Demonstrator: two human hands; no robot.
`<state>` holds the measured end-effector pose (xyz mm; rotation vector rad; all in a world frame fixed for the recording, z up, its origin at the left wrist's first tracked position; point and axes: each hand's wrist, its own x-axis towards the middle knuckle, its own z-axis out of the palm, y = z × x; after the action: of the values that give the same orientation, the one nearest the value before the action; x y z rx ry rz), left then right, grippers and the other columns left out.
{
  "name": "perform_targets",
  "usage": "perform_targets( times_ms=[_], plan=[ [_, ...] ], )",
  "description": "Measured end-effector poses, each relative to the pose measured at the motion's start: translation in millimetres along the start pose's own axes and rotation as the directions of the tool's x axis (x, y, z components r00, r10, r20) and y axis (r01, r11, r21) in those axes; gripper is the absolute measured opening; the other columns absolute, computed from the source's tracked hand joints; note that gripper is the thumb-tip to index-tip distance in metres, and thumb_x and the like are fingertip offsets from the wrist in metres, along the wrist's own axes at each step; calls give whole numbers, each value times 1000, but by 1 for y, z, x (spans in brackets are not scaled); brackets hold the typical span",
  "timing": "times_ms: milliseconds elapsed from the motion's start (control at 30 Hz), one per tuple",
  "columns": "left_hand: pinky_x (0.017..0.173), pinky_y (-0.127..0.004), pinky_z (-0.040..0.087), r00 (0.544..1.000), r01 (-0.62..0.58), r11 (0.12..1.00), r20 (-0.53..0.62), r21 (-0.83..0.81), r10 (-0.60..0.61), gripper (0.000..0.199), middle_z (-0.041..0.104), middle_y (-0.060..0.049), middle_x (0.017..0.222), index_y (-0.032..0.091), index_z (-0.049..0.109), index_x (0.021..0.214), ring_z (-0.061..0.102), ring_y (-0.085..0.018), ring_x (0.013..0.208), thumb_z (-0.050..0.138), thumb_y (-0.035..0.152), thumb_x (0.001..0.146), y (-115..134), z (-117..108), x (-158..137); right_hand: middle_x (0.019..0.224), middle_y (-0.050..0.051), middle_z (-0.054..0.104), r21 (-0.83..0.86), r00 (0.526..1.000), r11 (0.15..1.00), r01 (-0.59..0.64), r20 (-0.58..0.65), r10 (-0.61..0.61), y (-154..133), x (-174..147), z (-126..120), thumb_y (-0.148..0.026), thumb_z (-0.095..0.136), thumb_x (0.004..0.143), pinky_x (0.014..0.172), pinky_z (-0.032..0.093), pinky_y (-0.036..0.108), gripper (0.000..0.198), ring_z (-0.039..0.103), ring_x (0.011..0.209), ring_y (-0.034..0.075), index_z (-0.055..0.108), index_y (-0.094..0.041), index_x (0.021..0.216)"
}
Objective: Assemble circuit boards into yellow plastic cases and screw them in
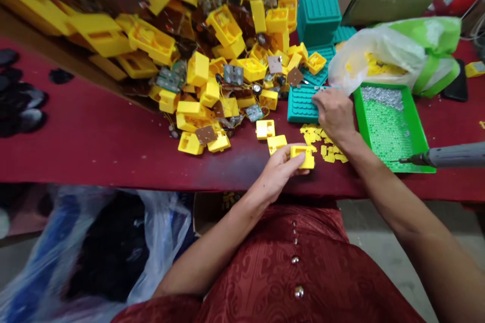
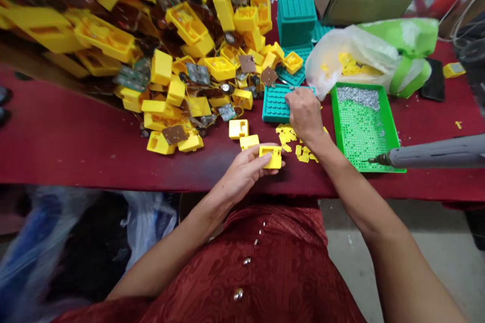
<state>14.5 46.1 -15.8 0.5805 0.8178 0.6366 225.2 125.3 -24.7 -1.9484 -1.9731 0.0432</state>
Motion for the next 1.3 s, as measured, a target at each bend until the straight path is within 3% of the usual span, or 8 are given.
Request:
perform_targets(
  times_ms=[100,167,267,467,633,733,1033,1300],
  plan=[
    [77,-27,62,1000,1,999,-27,-47,-2,38,78,-8,106,15,64,121,75,-15,85,77,14,86,1,0,0,115,10,75,225,993,974,-9,-111,35,-9,-11,-13,-25,56,104,108,56,43,25,69,113,23,79,-19,112],
    [79,-30,63,1000,-19,999,-26,-35,18,45,78,-9,111,16,61,125,76,-17,89,80,15,84,1,-1,0,106,6,77,480,979,877,-5,-177,102,-22,-27,-24,-29,64,100,98,61,38,20,72,100,19,81,-20,106],
    [83,-31,63,995,-92,995,-29,30,93,47,77,-9,112,16,60,124,74,-17,94,79,13,81,-4,-1,2,94,3,77,669,994,742,-41,-50,100,-43,-58,-43,-29,73,92,81,63,31,13,71,83,15,83,-21,97],
    [84,-30,57,938,-240,900,-153,364,312,43,74,-5,107,19,64,122,69,-16,91,75,10,82,-19,3,6,82,0,75,706,986,694,-138,163,30,-54,-89,-51,-26,75,86,71,58,25,8,67,71,10,82,-21,86],
    [96,-41,56,876,-197,661,-172,724,450,40,77,-9,113,19,66,126,69,-23,96,73,15,87,-18,12,-9,80,1,76,646,947,714,-271,310,79,-52,-88,-43,-21,73,84,68,52,26,9,65,68,11,82,-19,83],
    [103,-45,55,873,-178,597,-154,782,463,40,77,-12,123,18,66,128,70,-26,106,70,13,88,-15,13,-12,79,2,76,624,944,726,-288,312,107,-52,-90,-40,-19,71,83,63,49,25,10,63,65,11,81,-17,84],
    [88,-33,61,958,-141,902,-173,409,228,43,76,-11,117,15,64,122,73,-20,99,70,6,81,-15,8,12,74,0,71,700,954,649,-298,210,212,-48,-91,-35,-14,74,85,61,53,22,6,62,62,9,77,-17,81],
    [79,-26,61,977,-61,966,-181,252,109,39,75,-9,109,13,63,118,72,-16,94,68,4,80,-11,18,21,85,3,75,773,956,564,-289,207,206,-33,-88,-31,-23,74,90,70,62,28,11,69,71,12,81,-17,96]
  ],
)
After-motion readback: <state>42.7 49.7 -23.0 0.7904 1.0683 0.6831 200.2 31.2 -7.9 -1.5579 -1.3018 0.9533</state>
